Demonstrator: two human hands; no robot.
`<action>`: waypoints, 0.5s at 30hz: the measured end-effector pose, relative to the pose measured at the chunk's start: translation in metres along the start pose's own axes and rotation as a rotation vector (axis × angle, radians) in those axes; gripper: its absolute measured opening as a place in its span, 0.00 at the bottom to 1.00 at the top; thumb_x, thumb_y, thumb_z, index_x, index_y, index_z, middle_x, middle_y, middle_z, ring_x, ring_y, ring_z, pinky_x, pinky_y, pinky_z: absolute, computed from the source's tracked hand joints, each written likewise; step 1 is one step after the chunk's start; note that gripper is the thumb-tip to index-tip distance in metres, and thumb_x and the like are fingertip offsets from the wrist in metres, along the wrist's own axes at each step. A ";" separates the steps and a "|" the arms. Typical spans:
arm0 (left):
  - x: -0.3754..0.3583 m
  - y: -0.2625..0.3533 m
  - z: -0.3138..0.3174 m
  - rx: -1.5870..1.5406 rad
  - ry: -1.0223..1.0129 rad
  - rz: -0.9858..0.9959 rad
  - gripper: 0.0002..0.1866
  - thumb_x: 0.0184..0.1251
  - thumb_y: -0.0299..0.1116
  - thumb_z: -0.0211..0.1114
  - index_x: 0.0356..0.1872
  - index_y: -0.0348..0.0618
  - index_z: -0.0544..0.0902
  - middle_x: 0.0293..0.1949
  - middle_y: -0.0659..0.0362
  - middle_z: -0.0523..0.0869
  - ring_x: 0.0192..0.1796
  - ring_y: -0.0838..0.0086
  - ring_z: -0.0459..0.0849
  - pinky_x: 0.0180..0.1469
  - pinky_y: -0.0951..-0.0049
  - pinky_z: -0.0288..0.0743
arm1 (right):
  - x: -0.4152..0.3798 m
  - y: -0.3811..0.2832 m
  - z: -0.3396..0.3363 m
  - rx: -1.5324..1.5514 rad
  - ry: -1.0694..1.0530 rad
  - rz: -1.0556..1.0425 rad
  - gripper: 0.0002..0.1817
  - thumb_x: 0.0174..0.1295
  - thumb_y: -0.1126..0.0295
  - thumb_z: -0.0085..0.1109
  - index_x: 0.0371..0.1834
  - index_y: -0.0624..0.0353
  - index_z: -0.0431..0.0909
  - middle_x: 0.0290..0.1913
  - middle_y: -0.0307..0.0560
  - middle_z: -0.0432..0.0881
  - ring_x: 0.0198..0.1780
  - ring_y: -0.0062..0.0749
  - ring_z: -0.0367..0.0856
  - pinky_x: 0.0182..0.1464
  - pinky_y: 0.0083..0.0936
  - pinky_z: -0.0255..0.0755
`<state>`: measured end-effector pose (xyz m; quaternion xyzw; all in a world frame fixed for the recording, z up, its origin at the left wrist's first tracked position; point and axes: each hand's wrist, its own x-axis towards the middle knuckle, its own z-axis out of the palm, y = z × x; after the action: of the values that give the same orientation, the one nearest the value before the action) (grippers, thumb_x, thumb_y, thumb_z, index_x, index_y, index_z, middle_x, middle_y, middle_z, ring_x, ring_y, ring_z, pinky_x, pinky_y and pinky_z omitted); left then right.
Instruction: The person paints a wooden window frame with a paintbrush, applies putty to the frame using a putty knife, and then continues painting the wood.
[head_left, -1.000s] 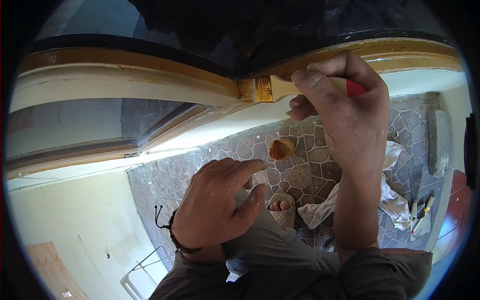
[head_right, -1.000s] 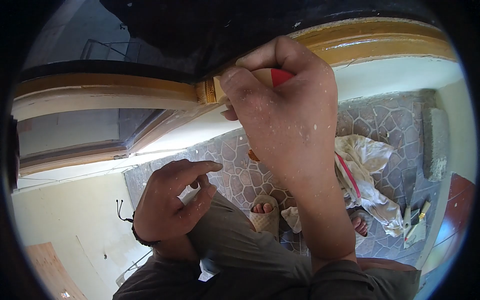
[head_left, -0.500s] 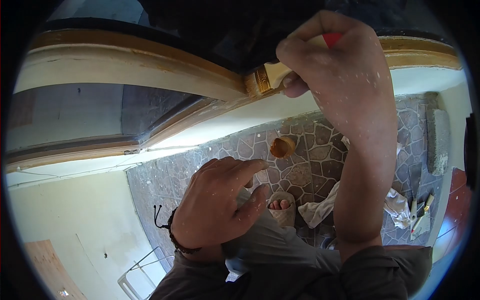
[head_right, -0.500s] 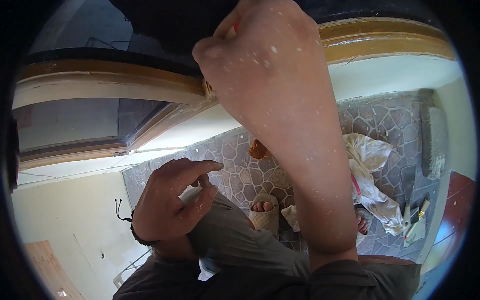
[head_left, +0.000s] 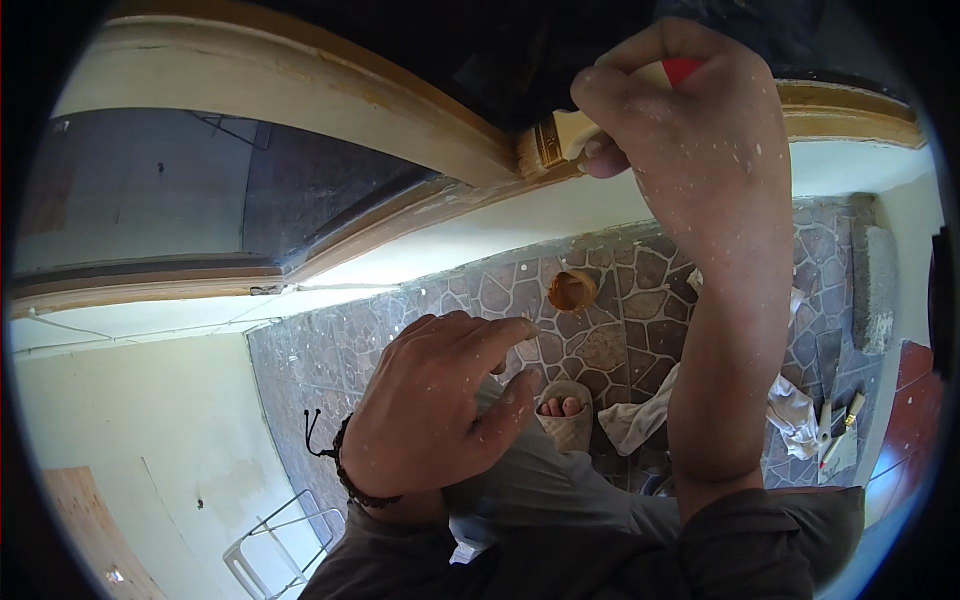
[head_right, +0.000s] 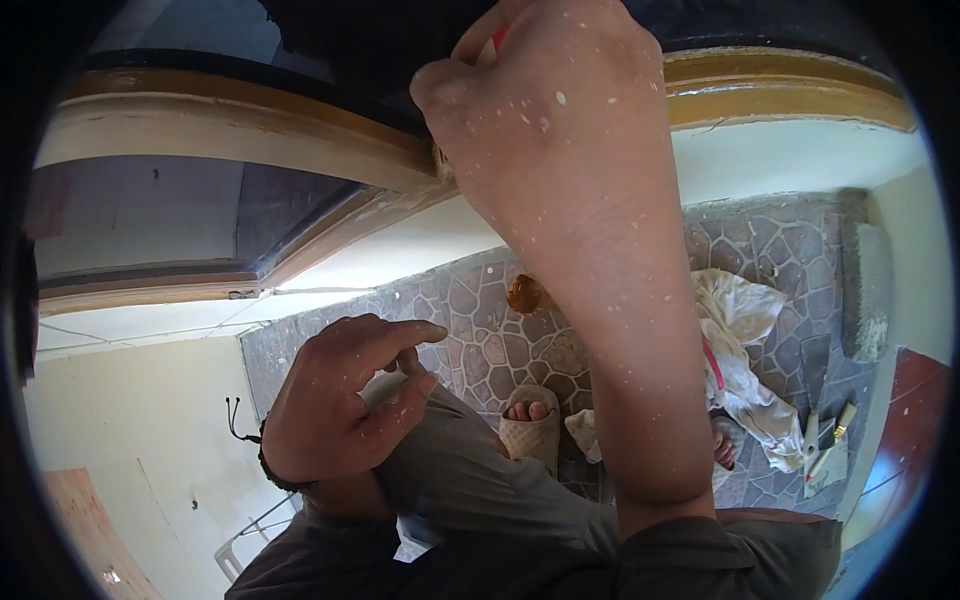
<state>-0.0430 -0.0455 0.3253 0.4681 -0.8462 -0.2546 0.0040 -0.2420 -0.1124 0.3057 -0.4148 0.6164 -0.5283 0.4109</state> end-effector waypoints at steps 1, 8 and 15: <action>-0.001 0.000 -0.001 -0.006 -0.001 -0.001 0.19 0.53 0.26 0.67 0.49 0.36 0.82 0.29 0.51 0.84 0.32 0.60 0.85 0.39 0.65 0.75 | -0.001 0.009 0.003 0.028 0.011 -0.044 0.07 0.54 0.75 0.63 0.30 0.70 0.82 0.32 0.48 0.83 0.26 0.28 0.85 0.29 0.20 0.78; -0.006 0.002 -0.001 0.002 0.022 0.024 0.18 0.54 0.27 0.68 0.48 0.37 0.82 0.28 0.51 0.84 0.32 0.59 0.84 0.39 0.64 0.75 | 0.003 0.023 0.003 0.053 0.015 -0.279 0.07 0.55 0.74 0.64 0.32 0.68 0.84 0.37 0.45 0.85 0.27 0.28 0.87 0.30 0.19 0.80; -0.010 0.006 -0.001 0.019 0.014 0.008 0.17 0.54 0.26 0.68 0.47 0.37 0.83 0.28 0.51 0.84 0.32 0.59 0.84 0.39 0.64 0.75 | -0.021 -0.015 0.010 -0.170 0.260 -0.280 0.08 0.50 0.75 0.62 0.23 0.72 0.80 0.17 0.54 0.80 0.21 0.33 0.82 0.26 0.27 0.74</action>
<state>-0.0415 -0.0353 0.3306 0.4663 -0.8505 -0.2432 0.0064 -0.2243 -0.0969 0.3213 -0.4578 0.6429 -0.5755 0.2140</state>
